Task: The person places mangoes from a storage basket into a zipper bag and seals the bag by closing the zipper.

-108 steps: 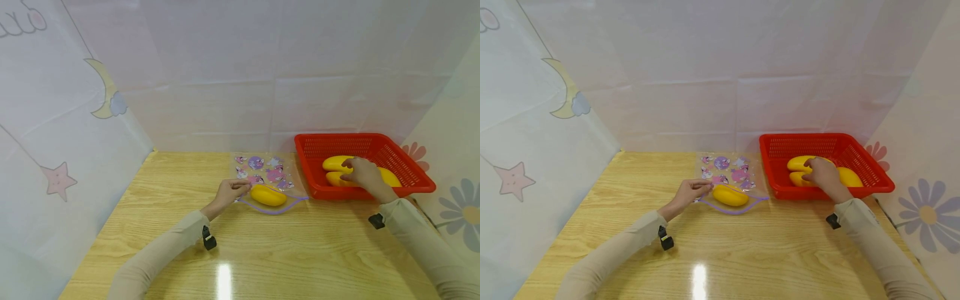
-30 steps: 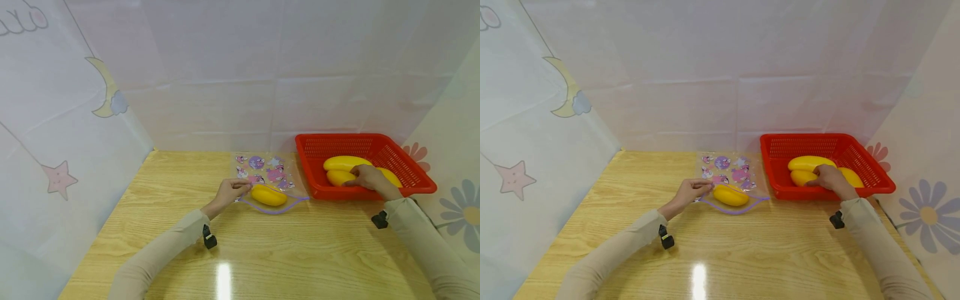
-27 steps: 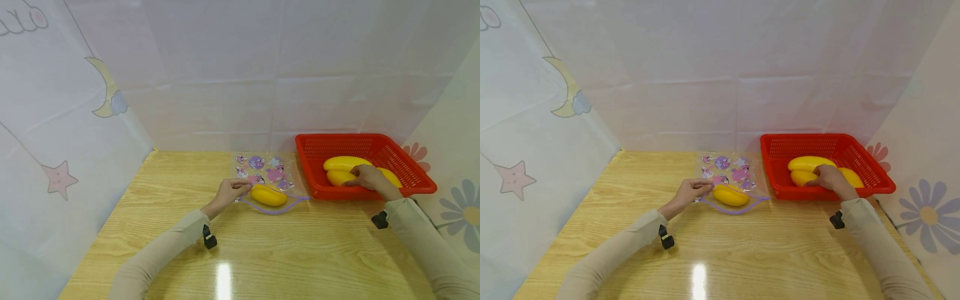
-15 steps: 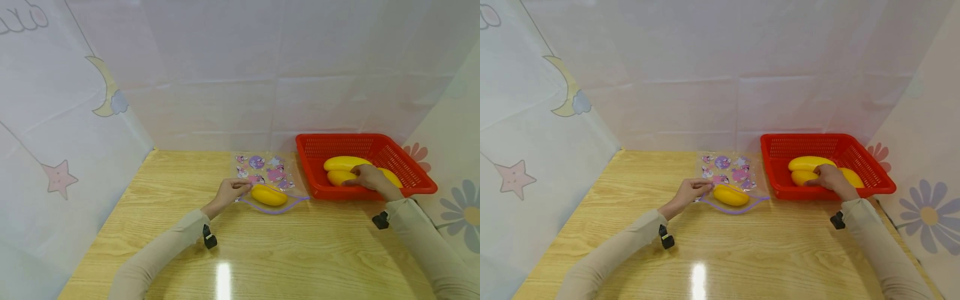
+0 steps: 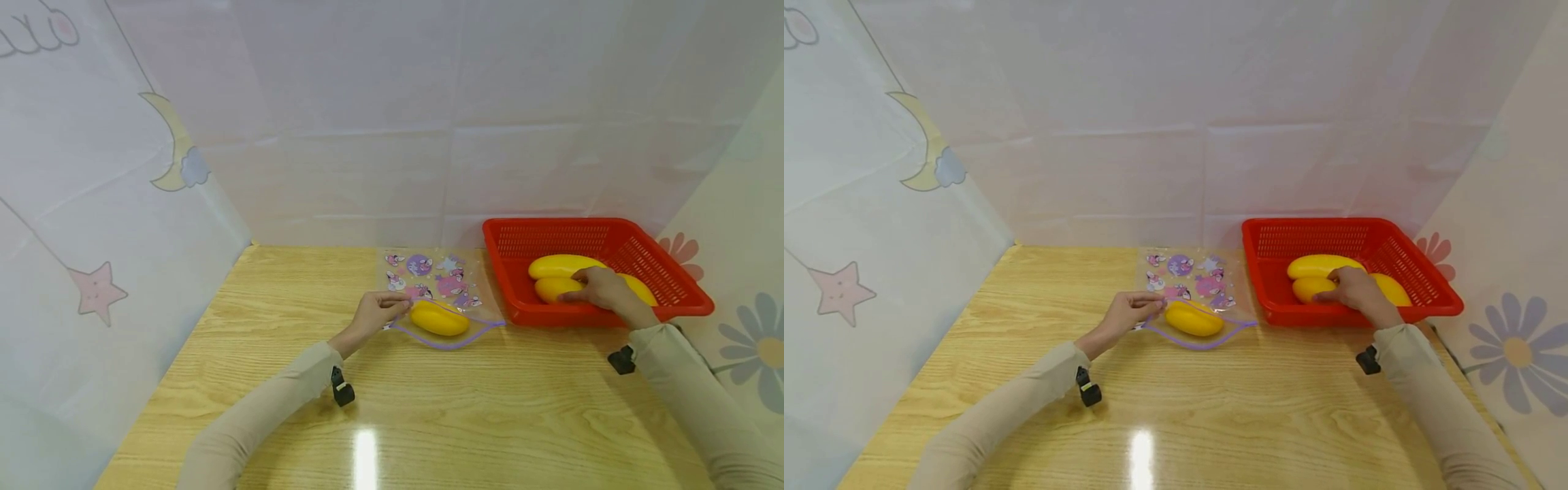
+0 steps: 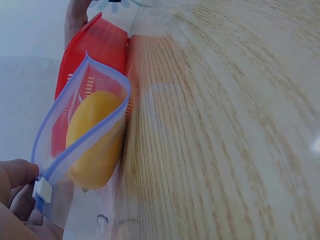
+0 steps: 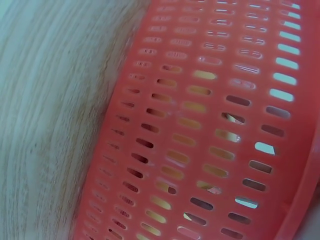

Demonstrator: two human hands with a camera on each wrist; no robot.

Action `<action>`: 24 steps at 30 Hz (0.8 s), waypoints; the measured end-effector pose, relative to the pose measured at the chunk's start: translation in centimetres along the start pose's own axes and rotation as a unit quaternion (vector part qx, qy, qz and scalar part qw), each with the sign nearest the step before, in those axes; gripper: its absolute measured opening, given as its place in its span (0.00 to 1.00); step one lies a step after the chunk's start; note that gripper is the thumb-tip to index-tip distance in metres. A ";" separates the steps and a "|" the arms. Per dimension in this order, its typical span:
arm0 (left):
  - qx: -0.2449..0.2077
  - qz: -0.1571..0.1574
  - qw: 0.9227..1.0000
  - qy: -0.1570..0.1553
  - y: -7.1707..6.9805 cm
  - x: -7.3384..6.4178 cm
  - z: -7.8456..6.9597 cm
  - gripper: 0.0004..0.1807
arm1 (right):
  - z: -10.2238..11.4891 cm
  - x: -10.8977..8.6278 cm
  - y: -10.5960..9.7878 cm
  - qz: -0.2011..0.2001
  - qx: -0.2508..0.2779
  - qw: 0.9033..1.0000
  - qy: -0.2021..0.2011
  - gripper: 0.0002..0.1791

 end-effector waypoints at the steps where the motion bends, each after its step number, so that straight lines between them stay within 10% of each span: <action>1: 0.000 0.000 1.000 0.001 0.0 0.0 0.0 0.16 | 0.1 0.0 -0.1 -0.003 -0.001 1.000 -0.003 0.42; 24: 0.004 0.019 1.000 0.005 0.0 -0.1 -0.3 0.16 | 1.3 -0.5 -1.1 -0.049 0.009 0.999 -0.004 0.45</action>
Point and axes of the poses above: each hand's wrist, its own x-axis towards the middle knuckle, its own y-axis out of the palm, z = x × y, the point moved 5 cm from there along x, towards the middle knuckle, and after that the axes turned 8 degrees about -z, right-handed, at the moved point
